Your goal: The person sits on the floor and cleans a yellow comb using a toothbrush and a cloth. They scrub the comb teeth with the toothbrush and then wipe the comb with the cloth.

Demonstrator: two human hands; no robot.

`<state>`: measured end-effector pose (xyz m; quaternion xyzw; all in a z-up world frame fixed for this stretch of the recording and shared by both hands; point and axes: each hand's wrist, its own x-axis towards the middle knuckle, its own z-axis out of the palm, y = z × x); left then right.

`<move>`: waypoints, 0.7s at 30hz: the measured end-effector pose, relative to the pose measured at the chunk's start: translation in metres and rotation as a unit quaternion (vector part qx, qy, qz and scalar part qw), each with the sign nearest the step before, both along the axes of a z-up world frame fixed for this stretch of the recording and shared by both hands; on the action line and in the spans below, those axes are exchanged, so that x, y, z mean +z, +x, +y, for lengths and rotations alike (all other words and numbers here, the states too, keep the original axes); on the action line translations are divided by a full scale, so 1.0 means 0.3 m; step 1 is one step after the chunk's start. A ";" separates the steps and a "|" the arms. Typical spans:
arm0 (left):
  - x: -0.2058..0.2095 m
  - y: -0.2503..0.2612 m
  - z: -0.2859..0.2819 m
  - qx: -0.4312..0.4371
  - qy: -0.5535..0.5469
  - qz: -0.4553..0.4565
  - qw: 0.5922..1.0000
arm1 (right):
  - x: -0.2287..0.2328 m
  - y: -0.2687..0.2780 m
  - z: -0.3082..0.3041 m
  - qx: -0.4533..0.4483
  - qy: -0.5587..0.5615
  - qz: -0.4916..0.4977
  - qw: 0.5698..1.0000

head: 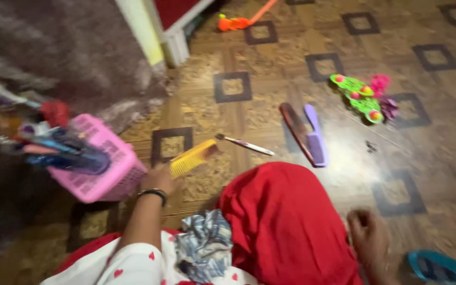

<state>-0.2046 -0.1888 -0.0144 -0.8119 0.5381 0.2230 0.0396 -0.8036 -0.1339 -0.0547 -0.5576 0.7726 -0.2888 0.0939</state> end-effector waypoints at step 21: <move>-0.093 -0.021 0.076 0.077 0.077 -0.011 0.994 | 0.181 -0.298 -0.099 -0.030 -0.303 -0.072 0.950</move>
